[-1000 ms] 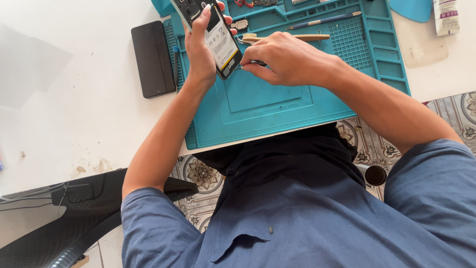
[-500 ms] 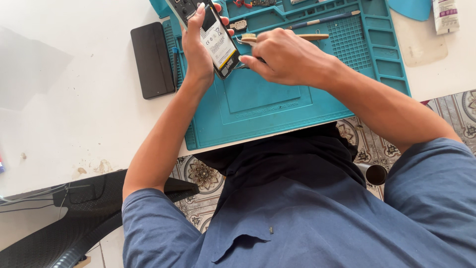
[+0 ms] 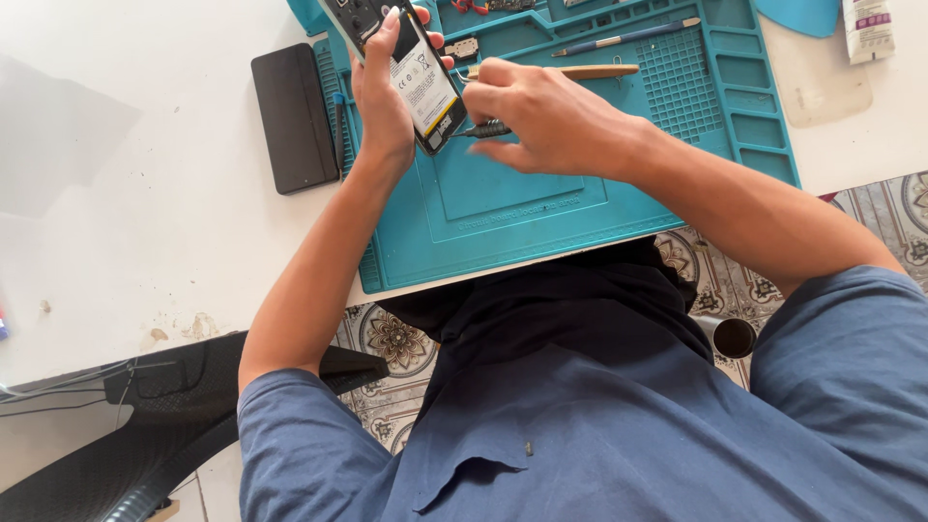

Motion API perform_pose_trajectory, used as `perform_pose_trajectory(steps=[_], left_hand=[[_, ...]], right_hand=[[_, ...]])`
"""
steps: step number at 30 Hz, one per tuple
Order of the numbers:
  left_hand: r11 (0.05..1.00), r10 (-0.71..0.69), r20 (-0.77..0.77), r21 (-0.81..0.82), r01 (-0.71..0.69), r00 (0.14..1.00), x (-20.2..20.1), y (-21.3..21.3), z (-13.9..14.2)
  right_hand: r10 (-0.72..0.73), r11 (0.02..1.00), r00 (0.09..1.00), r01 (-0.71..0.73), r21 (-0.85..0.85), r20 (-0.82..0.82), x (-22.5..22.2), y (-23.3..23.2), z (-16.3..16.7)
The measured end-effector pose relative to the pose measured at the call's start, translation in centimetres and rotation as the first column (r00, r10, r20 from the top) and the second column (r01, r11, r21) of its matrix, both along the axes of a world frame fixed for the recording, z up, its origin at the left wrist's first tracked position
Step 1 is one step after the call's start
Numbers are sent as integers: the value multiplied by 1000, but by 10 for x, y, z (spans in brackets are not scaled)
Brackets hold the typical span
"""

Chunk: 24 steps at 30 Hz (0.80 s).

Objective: The person cleans the interior of a disassembled smartphone with a small brush, then uses a screwdriver to remove screws from the camera module and battery area. The person handles the phone, brush, and screwdriver while working on a blue anti-static mat.

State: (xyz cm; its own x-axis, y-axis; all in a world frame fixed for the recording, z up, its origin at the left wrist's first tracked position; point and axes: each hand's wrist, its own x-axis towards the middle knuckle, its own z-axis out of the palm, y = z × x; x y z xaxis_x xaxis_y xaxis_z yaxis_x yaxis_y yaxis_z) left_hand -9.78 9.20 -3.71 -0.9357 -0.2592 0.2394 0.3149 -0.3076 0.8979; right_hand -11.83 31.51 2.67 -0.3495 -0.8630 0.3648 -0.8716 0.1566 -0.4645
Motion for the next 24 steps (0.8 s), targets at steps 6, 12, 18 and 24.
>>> perform_pose_trajectory(steps=[6,12,18,24], left_hand=[[1000,-8,2,19,8,1000,0,0,3],[999,-21,51,39,19,998,0,-1,5],[997,27,26,71,-29,999,-2,3,4],[994,53,88,86,-61,995,-1,6,3]], right_hand=[[12,998,999,-10,-54,41,-2,-1,-1],[-102,990,993,96,100,66,-3,-1,3],[-179,958,967,129,257,182,1,-2,7],[-59,991,989,41,128,133,-4,-2,5]])
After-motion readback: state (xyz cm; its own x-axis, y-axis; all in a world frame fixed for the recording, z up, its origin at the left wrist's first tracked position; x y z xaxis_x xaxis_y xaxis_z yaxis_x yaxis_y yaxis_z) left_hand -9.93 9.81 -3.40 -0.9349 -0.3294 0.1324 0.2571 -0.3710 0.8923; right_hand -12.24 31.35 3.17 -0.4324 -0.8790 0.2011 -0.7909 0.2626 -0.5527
